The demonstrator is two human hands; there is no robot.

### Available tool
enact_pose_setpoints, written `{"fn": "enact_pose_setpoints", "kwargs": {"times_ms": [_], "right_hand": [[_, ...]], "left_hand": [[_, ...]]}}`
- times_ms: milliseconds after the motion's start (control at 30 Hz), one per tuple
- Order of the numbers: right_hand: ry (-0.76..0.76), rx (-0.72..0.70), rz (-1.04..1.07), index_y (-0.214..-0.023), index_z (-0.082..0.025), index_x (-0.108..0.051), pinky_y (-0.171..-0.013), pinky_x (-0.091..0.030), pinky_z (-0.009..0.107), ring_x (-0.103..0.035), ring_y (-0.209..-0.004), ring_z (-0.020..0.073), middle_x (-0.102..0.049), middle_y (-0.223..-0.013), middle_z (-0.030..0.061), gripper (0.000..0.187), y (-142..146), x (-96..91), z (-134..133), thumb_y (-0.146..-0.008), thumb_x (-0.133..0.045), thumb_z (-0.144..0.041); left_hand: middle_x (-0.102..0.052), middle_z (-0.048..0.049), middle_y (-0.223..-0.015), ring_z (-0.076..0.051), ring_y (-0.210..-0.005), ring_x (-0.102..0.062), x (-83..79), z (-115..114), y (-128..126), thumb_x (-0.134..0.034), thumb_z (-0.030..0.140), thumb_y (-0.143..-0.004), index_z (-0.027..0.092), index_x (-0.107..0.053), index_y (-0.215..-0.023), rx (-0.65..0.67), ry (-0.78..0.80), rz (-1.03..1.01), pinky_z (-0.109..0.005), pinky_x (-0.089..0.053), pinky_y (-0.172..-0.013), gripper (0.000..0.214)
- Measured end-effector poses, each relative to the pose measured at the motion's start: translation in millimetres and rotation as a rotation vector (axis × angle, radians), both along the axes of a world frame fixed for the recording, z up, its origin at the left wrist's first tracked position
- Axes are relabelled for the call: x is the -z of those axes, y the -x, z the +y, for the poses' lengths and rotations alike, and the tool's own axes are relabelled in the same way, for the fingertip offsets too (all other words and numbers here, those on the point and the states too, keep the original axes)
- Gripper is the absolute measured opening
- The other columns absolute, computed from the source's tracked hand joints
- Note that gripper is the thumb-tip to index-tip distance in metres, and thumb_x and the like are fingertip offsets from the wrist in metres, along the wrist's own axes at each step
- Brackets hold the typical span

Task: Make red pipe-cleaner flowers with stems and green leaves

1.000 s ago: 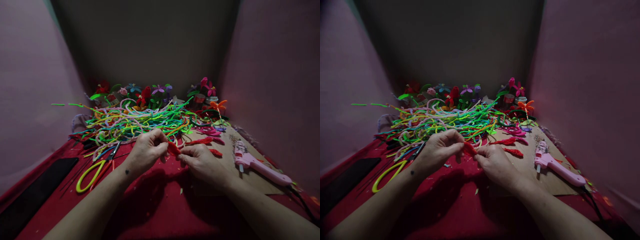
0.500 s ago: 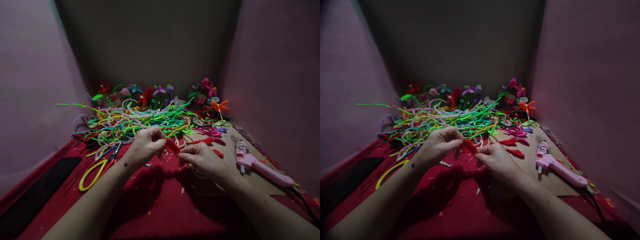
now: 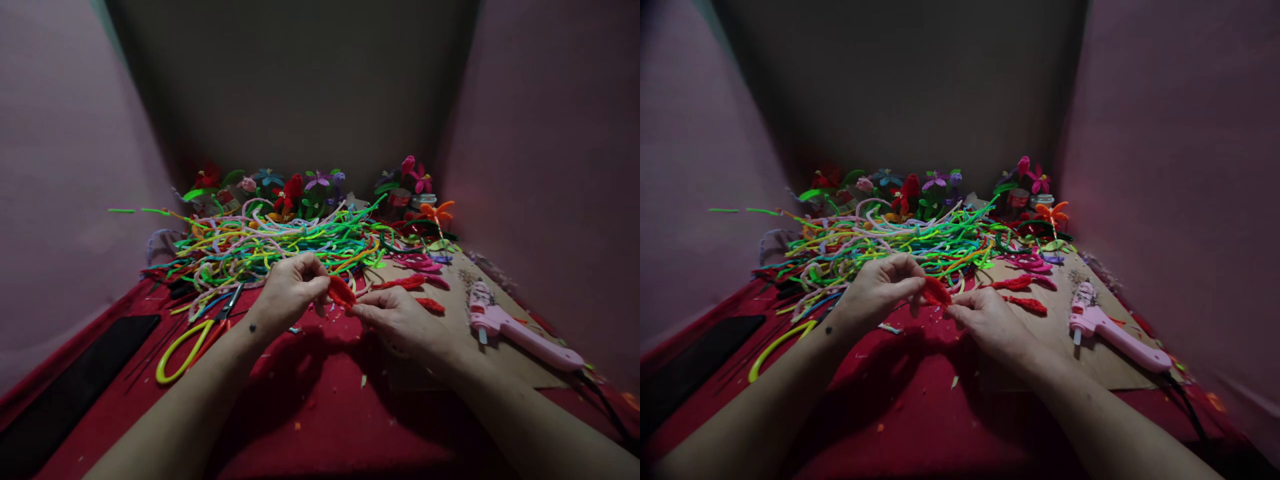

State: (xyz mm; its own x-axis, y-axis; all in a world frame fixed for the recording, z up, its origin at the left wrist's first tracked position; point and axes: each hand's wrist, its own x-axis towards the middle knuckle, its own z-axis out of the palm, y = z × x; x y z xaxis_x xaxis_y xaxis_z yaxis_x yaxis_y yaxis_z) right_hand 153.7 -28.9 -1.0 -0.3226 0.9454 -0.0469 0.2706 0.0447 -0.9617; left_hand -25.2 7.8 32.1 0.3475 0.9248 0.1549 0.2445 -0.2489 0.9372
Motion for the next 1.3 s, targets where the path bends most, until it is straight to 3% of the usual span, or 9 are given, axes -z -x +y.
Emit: {"fn": "enact_pose_setpoints", "kwargs": {"times_ms": [200, 400, 700, 900, 1167, 1300], "right_hand": [[0.093, 0.141, 0.063, -0.053, -0.017, -0.045, -0.041, -0.015, 0.023, -0.023, -0.041, 0.0057, -0.033, -0.046, -0.0069, 0.027, 3.6, -5.5, -2.3, -0.075, -0.054, -0.031], [0.169, 0.237, 0.199, -0.053, -0.019, -0.044, -0.036, -0.016, 0.022, -0.026, -0.034, 0.0055, -0.035, -0.04, -0.0075, 0.029, 1.7, -5.8, -0.9, -0.075, -0.055, -0.035], [0.097, 0.213, 0.385, -0.063, -0.016, -0.053, -0.038, -0.018, 0.021, -0.029, -0.038, 0.0055, -0.039, -0.046, -0.0064, 0.025, 7.0, 4.2, 2.5, -0.076, -0.055, -0.036], [0.055, 0.222, 0.328, -0.057, -0.017, -0.05, -0.038, -0.024, 0.021, -0.034, -0.036, 0.0066, -0.042, -0.043, -0.0056, 0.028, 17.1, 9.6, 1.8, -0.079, -0.051, -0.035], [0.155, 0.163, 0.217, -0.057, -0.015, -0.053, -0.042, -0.036, 0.021, -0.046, -0.04, 0.0091, -0.052, -0.047, -0.0006, 0.028, 20.0, -3.0, -5.0, -0.081, -0.042, -0.026], [0.008, 0.238, 0.155, -0.073, -0.014, -0.059, -0.046, -0.037, 0.021, -0.049, -0.051, 0.0093, -0.058, -0.063, 0.0011, 0.015, 17.7, -7.3, -6.5, -0.076, -0.052, -0.027]], "left_hand": [[-0.06, 0.0013, -0.056, -0.012, -0.045, -0.059, -2.5, -2.0, -4.7, -0.057, 0.022, -0.074, 0.014, -0.05, -0.076, -0.006, 0.033, -0.101, -0.024, -0.049, -0.045, 0.011], [-0.058, 0.0028, -0.055, -0.014, -0.042, -0.06, -2.4, 1.1, -5.3, -0.055, 0.033, -0.078, 0.016, -0.045, -0.094, -0.129, 0.039, -0.19, -0.023, -0.048, -0.039, 0.025], [-0.052, 0.0016, -0.055, -0.007, -0.042, -0.047, 19.6, -3.4, -14.2, -0.06, 0.036, -0.074, 0.011, -0.06, -0.075, 0.133, 0.295, -0.164, -0.018, -0.04, -0.036, 0.025], [-0.045, 0.0053, -0.043, -0.005, -0.032, -0.036, 27.3, -10.8, -22.7, -0.058, 0.037, -0.075, 0.012, -0.061, -0.069, 0.028, 0.308, -0.186, -0.017, -0.03, -0.032, 0.026], [-0.048, 0.0046, -0.045, -0.005, -0.034, -0.035, 24.2, -13.4, -26.1, -0.054, 0.028, -0.074, 0.013, -0.06, -0.072, 0.032, 0.312, -0.179, -0.019, -0.023, -0.035, 0.016], [-0.044, 0.0059, -0.042, -0.005, -0.036, -0.035, 18.5, -14.9, -25.8, -0.054, 0.026, -0.072, 0.013, -0.059, -0.063, -0.058, 0.227, -0.064, -0.019, -0.023, -0.038, 0.016]]}}
